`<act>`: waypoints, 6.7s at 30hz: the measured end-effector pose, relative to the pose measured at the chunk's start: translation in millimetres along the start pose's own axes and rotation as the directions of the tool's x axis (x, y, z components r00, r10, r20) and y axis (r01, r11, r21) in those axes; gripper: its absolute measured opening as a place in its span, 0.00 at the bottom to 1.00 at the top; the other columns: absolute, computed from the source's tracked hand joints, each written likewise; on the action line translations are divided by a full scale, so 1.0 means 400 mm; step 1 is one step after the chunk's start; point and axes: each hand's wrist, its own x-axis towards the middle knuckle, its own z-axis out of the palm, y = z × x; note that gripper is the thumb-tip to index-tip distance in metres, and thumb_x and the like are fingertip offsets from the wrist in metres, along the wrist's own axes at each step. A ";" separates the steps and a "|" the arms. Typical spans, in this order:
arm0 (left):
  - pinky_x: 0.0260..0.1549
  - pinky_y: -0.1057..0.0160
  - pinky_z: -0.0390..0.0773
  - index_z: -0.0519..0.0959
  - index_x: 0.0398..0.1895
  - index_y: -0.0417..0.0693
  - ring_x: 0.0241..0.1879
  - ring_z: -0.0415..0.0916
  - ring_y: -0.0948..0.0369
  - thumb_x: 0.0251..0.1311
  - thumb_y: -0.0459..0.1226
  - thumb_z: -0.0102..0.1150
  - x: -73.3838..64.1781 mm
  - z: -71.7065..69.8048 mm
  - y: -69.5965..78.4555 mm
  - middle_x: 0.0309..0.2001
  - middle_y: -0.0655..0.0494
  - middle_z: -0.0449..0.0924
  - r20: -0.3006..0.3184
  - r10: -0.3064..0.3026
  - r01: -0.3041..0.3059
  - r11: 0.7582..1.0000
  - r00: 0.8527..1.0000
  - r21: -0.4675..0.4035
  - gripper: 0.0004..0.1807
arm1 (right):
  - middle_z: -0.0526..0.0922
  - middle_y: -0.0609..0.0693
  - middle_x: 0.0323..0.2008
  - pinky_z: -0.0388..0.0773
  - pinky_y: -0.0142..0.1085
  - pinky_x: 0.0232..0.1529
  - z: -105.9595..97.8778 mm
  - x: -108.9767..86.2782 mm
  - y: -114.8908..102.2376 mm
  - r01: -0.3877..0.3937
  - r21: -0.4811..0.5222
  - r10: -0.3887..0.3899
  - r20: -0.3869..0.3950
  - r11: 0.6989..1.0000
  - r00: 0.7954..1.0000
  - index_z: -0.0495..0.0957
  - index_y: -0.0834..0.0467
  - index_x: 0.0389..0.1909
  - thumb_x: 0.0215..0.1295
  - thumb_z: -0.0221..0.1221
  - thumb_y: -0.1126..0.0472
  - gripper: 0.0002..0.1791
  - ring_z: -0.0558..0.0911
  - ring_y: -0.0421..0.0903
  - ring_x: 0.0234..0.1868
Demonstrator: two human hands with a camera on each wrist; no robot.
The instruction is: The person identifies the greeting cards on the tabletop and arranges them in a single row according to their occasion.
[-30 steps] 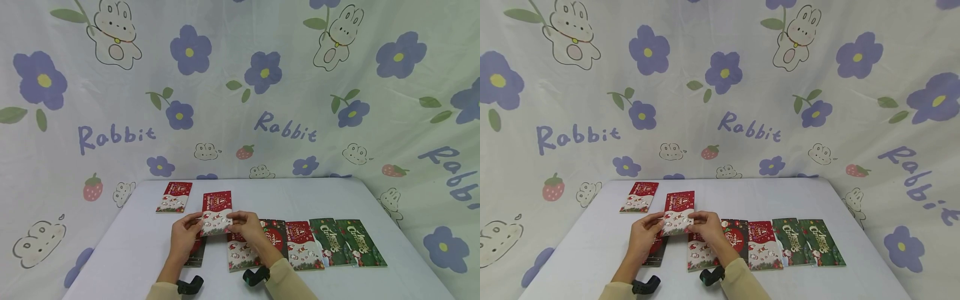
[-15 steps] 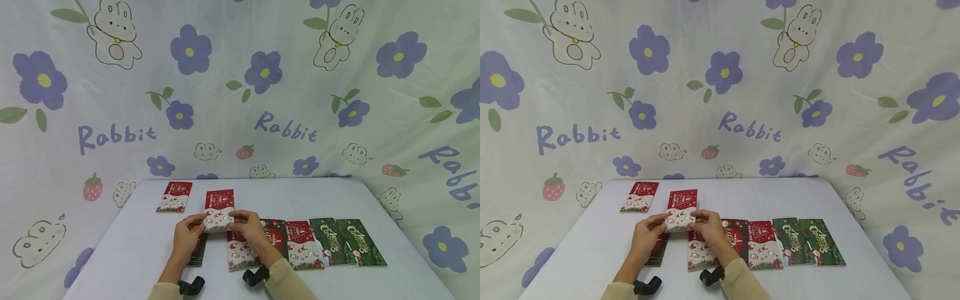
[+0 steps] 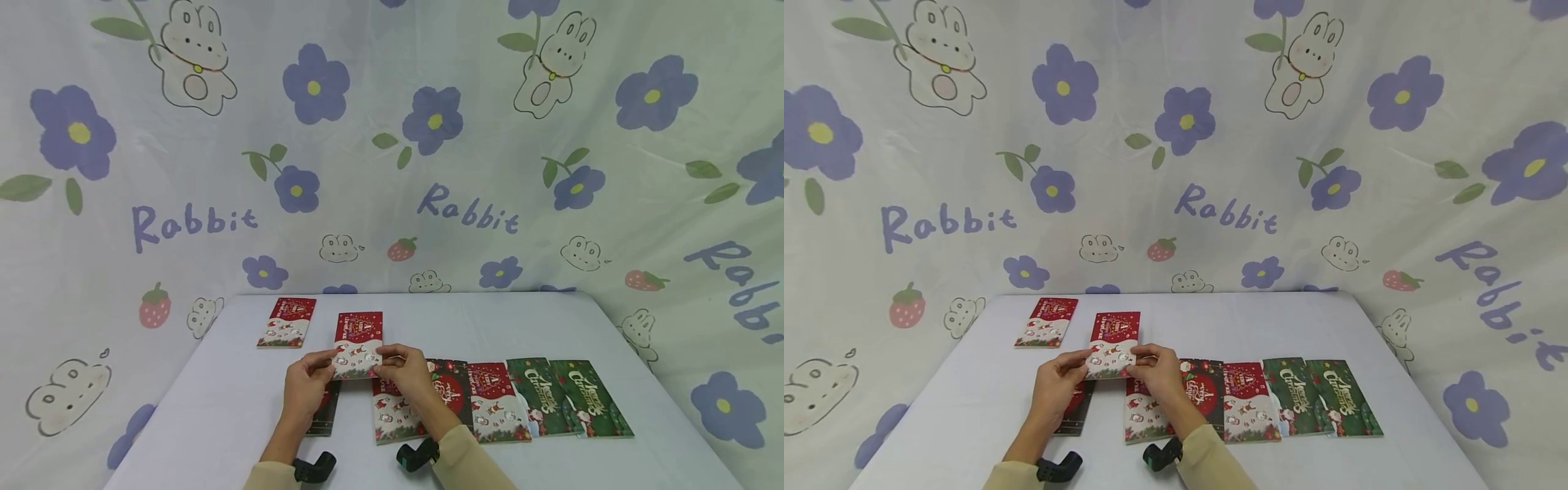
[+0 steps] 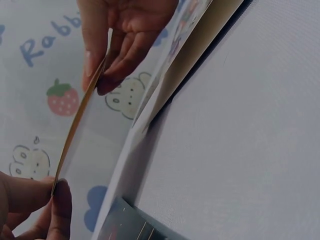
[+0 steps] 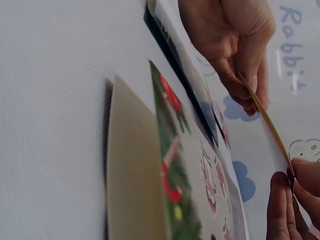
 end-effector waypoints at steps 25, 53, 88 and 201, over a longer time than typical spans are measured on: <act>0.42 0.76 0.79 0.86 0.56 0.39 0.51 0.79 0.52 0.69 0.23 0.62 0.013 -0.024 0.025 0.56 0.43 0.83 -0.058 0.052 -0.051 0.998 0.997 0.021 0.15 | 0.83 0.56 0.45 0.84 0.32 0.42 0.033 -0.004 -0.030 0.065 -0.062 -0.066 -0.019 0.996 0.998 0.85 0.63 0.55 0.64 0.70 0.72 0.18 0.83 0.44 0.42; 0.39 0.61 0.77 0.88 0.50 0.35 0.46 0.83 0.46 0.65 0.22 0.62 0.229 -0.115 0.069 0.45 0.38 0.87 -0.103 0.163 -0.127 0.949 0.981 0.289 0.13 | 0.85 0.52 0.43 0.82 0.34 0.37 0.177 0.189 -0.113 0.062 -0.217 -0.084 -0.096 0.974 0.992 0.88 0.62 0.50 0.61 0.69 0.77 0.17 0.83 0.43 0.38; 0.32 0.57 0.75 0.89 0.42 0.32 0.35 0.81 0.48 0.57 0.21 0.60 0.303 -0.090 -0.028 0.38 0.39 0.87 -0.044 0.152 -0.115 0.880 0.987 0.461 0.12 | 0.85 0.54 0.42 0.80 0.35 0.40 0.207 0.259 -0.033 -0.036 -0.385 -0.026 -0.155 0.922 0.988 0.88 0.64 0.47 0.58 0.69 0.77 0.16 0.80 0.45 0.40; 0.45 0.44 0.82 0.86 0.50 0.30 0.44 0.83 0.45 0.60 0.22 0.68 0.266 -0.081 -0.011 0.43 0.37 0.86 0.071 0.109 -0.130 0.877 0.991 0.462 0.14 | 0.88 0.53 0.42 0.83 0.38 0.44 0.208 0.227 -0.044 -0.026 -0.536 -0.017 -0.076 0.844 0.997 0.88 0.64 0.47 0.61 0.73 0.68 0.13 0.83 0.46 0.43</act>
